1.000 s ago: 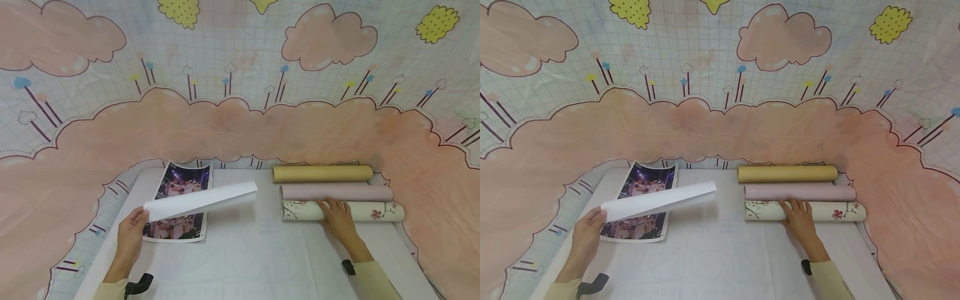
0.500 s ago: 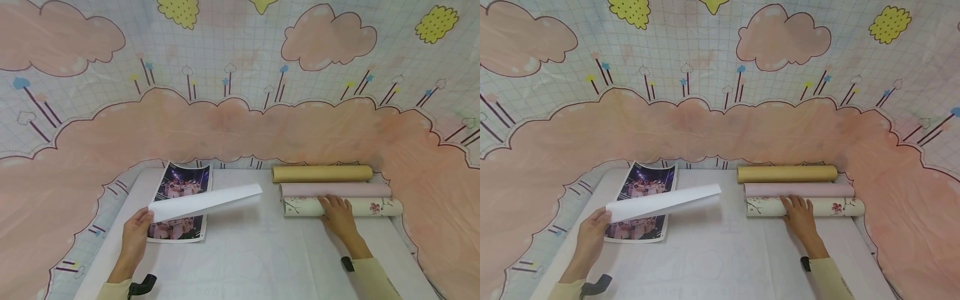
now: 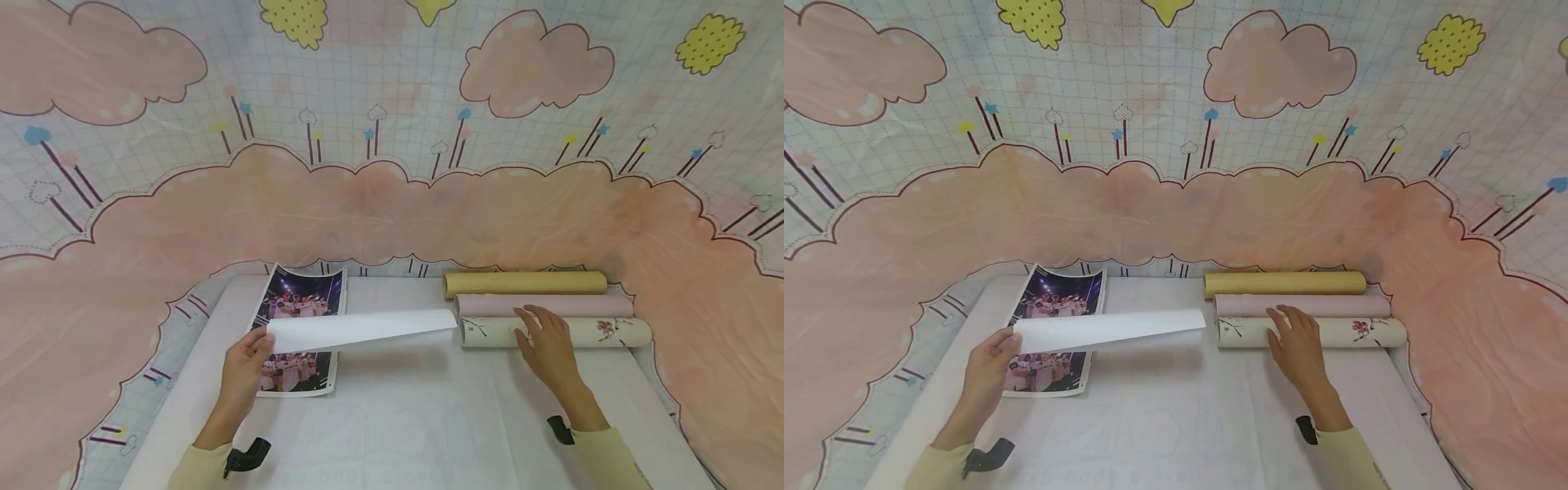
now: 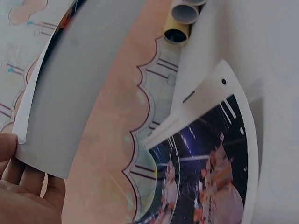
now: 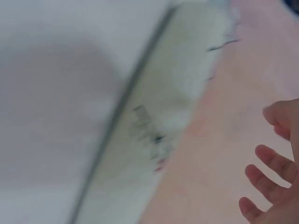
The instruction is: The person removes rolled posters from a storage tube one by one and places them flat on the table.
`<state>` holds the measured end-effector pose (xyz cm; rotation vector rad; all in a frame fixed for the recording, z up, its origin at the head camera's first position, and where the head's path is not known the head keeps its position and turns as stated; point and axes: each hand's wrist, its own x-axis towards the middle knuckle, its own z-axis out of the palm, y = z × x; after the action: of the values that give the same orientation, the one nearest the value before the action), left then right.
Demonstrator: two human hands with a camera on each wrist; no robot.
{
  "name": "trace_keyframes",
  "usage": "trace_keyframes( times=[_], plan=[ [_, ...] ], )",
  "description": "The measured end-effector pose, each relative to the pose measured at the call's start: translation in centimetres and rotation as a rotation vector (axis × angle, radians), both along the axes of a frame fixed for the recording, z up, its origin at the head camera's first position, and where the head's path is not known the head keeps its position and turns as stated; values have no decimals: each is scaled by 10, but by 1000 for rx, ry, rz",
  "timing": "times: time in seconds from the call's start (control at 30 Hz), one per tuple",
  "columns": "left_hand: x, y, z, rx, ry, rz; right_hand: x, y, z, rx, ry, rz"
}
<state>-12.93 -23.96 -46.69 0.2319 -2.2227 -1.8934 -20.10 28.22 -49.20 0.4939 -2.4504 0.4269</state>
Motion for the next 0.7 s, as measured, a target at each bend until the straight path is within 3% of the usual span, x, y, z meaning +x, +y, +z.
trace_keyframes(
  times=[0.2, 0.33, 0.47, 0.7],
  plan=[
    [-7, 17, 7, -12, 47, -32, 8, -23, 26, -132, 134, 30],
    [-12, 27, 9, -31, 66, -44, 17, -39, 40, -147, 124, 71],
    [-18, 36, 11, -62, 82, -91, 25, -54, 50, -89, 78, 145],
    [-27, 49, 15, -75, 88, -173, 34, -80, 60, 99, 9, 275]
  ],
)
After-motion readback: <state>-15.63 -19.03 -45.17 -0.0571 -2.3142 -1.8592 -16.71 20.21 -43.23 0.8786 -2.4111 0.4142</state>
